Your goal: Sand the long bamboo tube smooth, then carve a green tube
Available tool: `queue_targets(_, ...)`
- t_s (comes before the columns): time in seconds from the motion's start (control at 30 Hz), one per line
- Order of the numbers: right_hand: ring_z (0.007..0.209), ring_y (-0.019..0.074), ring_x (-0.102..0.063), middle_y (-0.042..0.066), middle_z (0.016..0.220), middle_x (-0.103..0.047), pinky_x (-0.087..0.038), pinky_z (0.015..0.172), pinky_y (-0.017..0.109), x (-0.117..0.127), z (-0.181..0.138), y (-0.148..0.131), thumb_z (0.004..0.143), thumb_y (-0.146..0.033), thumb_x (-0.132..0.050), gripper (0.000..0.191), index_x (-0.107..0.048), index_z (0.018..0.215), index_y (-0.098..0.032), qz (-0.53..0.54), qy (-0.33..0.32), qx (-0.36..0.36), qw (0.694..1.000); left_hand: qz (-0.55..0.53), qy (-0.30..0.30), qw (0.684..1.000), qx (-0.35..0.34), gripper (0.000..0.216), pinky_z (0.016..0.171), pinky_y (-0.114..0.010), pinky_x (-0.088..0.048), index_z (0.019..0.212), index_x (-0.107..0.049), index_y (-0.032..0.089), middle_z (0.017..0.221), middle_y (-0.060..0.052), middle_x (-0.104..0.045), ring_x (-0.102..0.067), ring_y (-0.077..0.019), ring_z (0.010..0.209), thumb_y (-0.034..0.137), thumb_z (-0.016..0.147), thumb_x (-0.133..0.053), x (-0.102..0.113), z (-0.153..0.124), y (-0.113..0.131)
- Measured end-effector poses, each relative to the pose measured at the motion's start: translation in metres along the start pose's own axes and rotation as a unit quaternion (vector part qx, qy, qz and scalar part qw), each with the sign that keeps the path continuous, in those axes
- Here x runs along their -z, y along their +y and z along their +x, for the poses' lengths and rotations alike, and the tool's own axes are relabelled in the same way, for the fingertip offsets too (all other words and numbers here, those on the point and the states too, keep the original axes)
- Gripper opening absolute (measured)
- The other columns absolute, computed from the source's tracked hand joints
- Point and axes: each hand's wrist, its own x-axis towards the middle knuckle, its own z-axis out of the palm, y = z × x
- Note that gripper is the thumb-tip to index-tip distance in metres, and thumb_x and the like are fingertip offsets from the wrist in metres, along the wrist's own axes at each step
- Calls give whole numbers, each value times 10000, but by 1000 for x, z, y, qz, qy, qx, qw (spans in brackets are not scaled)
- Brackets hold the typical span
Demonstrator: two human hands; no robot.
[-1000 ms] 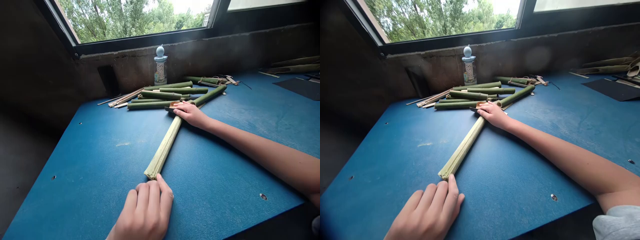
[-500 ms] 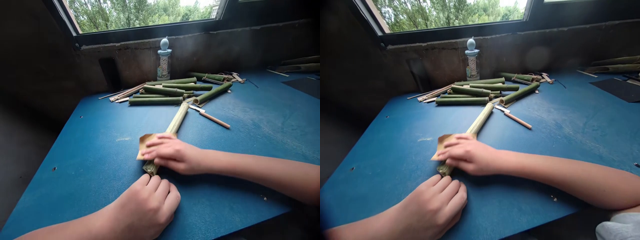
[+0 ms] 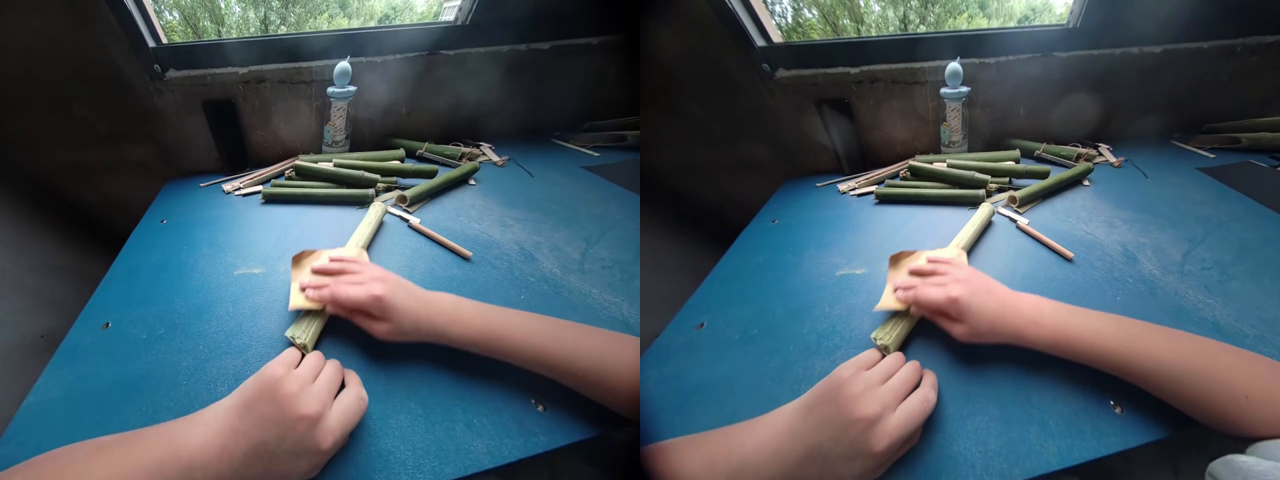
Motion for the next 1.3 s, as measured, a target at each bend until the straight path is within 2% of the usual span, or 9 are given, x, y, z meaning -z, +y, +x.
queue_targets(0.1, 1351, 212, -492, 93, 1358, -615, -332, 1180, 410, -1, -1, -7, 983, -184, -448, 332, -623, 1258, -119, -1, -26, 69, 997, -10, 18, 1000, -7, 198, 502, -345, -377, 996, -610, 140, 704, -19, -567, -490, -185, 572, 245, 838, -551, -2, 0, -1)
queue_targets(0.23, 1326, 220, -517, 75, 1305, -657, -333, 1165, 444, -2, 0, -15, 983, -167, -447, 296, -648, 1198, -145, -62, 1, 44, 997, -21, 8, 1000, 16, 176, 469, -346, -343, 990, -591, 164, 685, -1, -547, -469, -183, 545, 250, 841, -552, -3, -1, -2)
queue_targets(0.37, 1315, 209, -527, 115, 1340, -628, -380, 1146, 384, -1, 0, -18, 987, -210, -439, 317, -646, 1201, -101, -50, -13, 85, 995, -62, 18, 998, 2, 69, 504, -336, -378, 892, -569, 180, 697, -10, -575, -490, -178, 568, 191, 853, -513, -4, -1, -1)
queue_targets(0.53, 1263, 229, -574, 80, 1263, -683, -428, 1106, 427, 1, 0, -16, 970, -146, -444, 291, -660, 1164, -145, -127, 14, 32, 991, -74, -16, 997, 21, 195, 469, -340, -360, 1030, -571, 159, 719, -3, -575, -488, -178, 553, 276, 904, -478, -3, 2, -3)
queue_targets(0.7, 1264, 238, -571, 120, 1337, -629, -445, 1104, 377, 2, -2, -17, 962, -143, -417, 335, -644, 1197, -71, -145, -2, 101, 984, -109, -5, 994, 9, 134, 540, -345, -424, 924, -555, 180, 743, -19, -598, -524, -187, 609, 228, 911, -430, -3, 4, -6)
queue_targets(0.9, 1155, 261, -640, 158, 1187, -702, -512, 1011, 440, 7, 3, 11, 959, -117, -422, 291, -678, 1098, -105, -165, 32, -57, 984, -115, -52, 992, 18, 141, 456, -343, -351, 1018, -519, 180, 757, 6, -575, -491, -175, 567, 255, 925, -444, -2, 3, -8)
queue_targets(1.07, 1323, 197, -512, 88, 1331, -638, -366, 1167, 370, -12, 4, -18, 996, -189, -421, 310, -620, 1220, -112, -33, 16, 24, 999, -140, -31, 989, 22, 48, 528, -335, -396, 884, -473, 211, 764, -7, -583, -513, -182, 619, 194, 898, -431, -2, 4, -9)
queue_targets(1.13, 1310, 191, -524, 77, 1328, -641, -349, 1172, 366, -7, 2, -10, 991, -176, -423, 303, -630, 1207, -130, -39, 3, 17, 999, -138, -33, 990, 23, 45, 522, -334, -387, 879, -463, 215, 756, -3, -578, -499, -180, 604, 195, 903, -430, -1, 5, -9)
queue_targets(1.3, 1141, 262, -620, 135, 1160, -703, -486, 1009, 443, 26, -4, 39, 1000, -218, -411, 299, -687, 1077, -131, -154, 40, -176, 971, -140, -55, 988, 20, 28, 487, -332, -339, 927, -462, 209, 764, 13, -565, -470, -167, 573, 213, 918, -436, 2, 5, -10)
